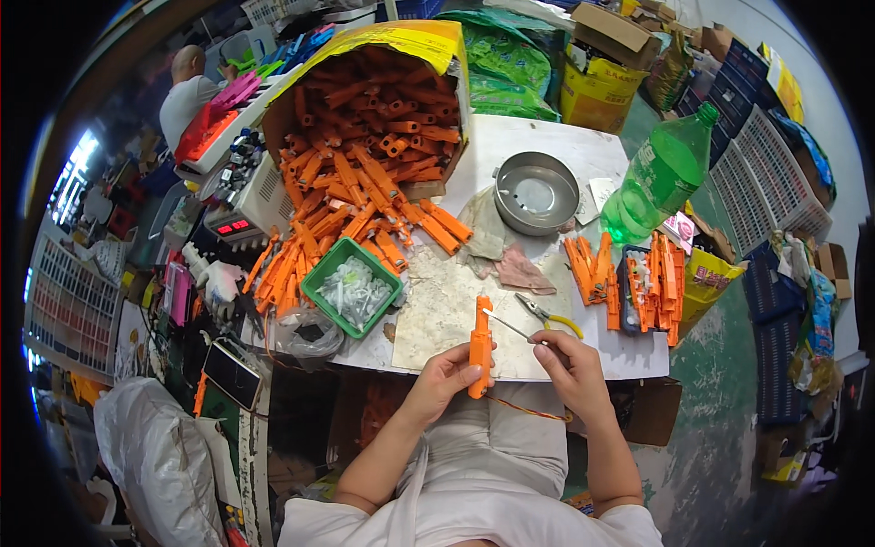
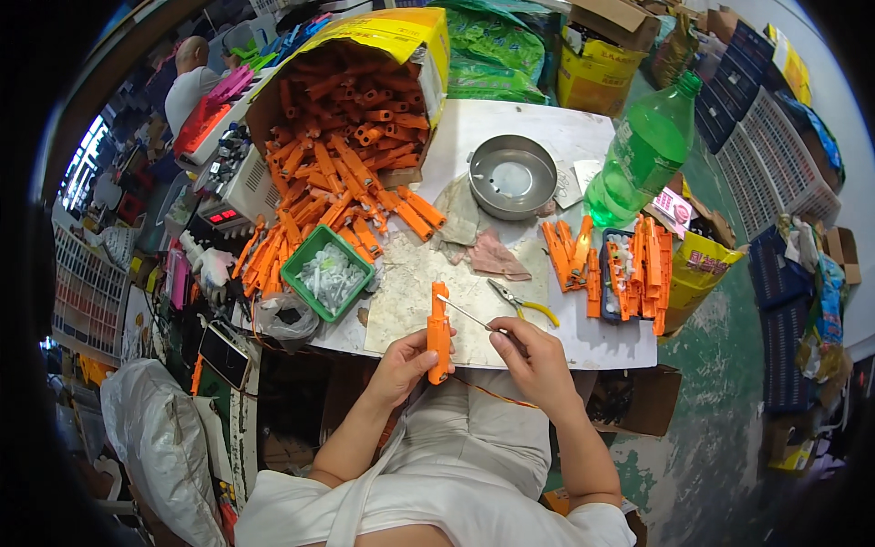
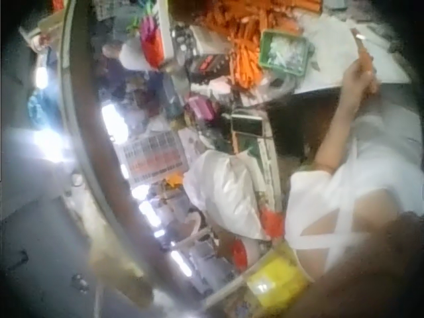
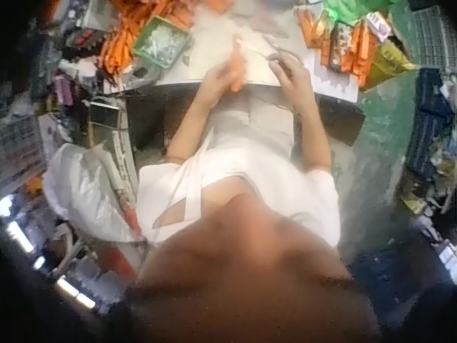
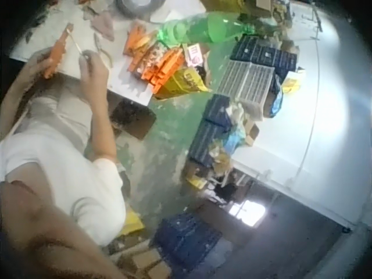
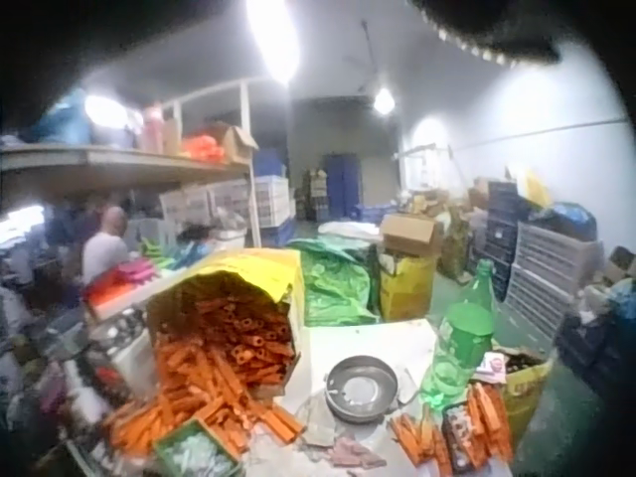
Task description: The person assembles orange plastic lighters at a cluttered workbench. They pick up a lighter body, insert a small white component, and use a metal tool to adjust the internal mechanism. The person then uses pliers to secure the assembly before placing the finished lighter on the table.
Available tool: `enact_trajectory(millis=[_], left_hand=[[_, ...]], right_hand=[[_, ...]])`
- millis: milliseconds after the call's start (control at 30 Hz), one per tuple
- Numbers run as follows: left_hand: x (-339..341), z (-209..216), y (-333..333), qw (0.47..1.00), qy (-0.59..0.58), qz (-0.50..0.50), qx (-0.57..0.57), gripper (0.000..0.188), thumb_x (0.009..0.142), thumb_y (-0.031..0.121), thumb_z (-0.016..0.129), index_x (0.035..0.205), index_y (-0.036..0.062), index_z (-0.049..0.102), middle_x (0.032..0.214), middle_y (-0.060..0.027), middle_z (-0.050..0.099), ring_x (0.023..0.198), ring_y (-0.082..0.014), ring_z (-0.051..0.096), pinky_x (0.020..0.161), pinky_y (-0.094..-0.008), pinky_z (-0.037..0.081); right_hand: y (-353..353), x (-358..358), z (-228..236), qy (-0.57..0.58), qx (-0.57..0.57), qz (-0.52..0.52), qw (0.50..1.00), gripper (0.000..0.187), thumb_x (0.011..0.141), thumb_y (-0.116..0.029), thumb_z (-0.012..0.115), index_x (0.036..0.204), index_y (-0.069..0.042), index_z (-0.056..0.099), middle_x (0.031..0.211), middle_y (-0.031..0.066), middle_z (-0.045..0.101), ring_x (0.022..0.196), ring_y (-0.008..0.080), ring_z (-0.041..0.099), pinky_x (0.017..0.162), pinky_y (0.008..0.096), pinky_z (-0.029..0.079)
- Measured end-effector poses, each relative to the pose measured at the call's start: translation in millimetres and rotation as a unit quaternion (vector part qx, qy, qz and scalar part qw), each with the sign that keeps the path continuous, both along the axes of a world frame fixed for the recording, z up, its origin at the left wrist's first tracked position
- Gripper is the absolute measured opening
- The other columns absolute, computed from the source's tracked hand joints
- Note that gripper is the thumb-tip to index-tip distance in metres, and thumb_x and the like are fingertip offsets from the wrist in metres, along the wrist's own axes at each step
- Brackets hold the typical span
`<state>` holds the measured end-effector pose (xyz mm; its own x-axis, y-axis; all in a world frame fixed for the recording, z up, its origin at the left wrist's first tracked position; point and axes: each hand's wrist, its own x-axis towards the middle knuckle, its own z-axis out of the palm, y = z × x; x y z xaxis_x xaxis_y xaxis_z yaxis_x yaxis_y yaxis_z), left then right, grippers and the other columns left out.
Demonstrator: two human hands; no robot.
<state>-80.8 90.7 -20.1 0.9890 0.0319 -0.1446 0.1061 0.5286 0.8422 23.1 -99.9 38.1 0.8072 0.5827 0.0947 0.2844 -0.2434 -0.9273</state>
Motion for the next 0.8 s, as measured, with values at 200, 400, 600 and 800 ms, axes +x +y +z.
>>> enact_trajectory(millis=[200,400,600,800], left_hand=[[0.4,5.6,0.1,0.999,0.010,-0.026,0.041,0.050,0.089,0.019,0.063,0.130,-0.0043,0.046,0.109,-0.0091,0.056,0.087,-0.0140,0.059,0.078,-0.0266,0.048],[-7.2,17.0,12.2,0.989,-0.026,-0.062,0.133,0.050,0.091,0.014,0.061,0.134,-0.0043,0.043,0.109,-0.0037,0.050,0.091,-0.0084,0.052,0.078,-0.0216,0.045],[-10.0,15.9,7.6,0.989,0.021,-0.104,0.104,0.052,0.091,0.013,0.061,0.136,-0.0044,0.041,0.112,-0.0009,0.049,0.096,-0.0053,0.048,0.081,-0.0190,0.042],[-8.6,20.1,-1.0,0.994,0.029,-0.064,0.080,0.054,0.092,0.016,0.061,0.137,-0.0032,0.040,0.112,0.0001,0.049,0.093,-0.0050,0.049,0.081,-0.0194,0.043]], right_hand=[[-9.2,7.9,7.7,-0.048,-0.038,-0.010,0.998,0.016,0.087,-0.013,0.064,0.095,0.001,0.064,0.079,0.0079,0.063,0.063,0.0100,0.054,0.056,0.0248,0.043],[-24.1,24.0,-4.6,0.100,-0.014,0.071,0.992,0.023,0.088,-0.019,0.063,0.101,0.001,0.065,0.066,-0.0018,0.056,0.060,0.0093,0.050,0.052,0.0232,0.039],[-21.5,16.7,-14.2,-0.080,0.002,0.057,0.995,0.017,0.086,-0.011,0.063,0.100,-0.002,0.066,0.053,0.0011,0.046,0.044,0.0140,0.045,0.042,0.0298,0.034],[-24.5,-3.1,-7.7,-0.245,-0.068,0.015,0.967,0.015,0.086,-0.009,0.061,0.096,-0.001,0.067,0.064,0.0090,0.059,0.049,0.0150,0.050,0.047,0.0282,0.037]])
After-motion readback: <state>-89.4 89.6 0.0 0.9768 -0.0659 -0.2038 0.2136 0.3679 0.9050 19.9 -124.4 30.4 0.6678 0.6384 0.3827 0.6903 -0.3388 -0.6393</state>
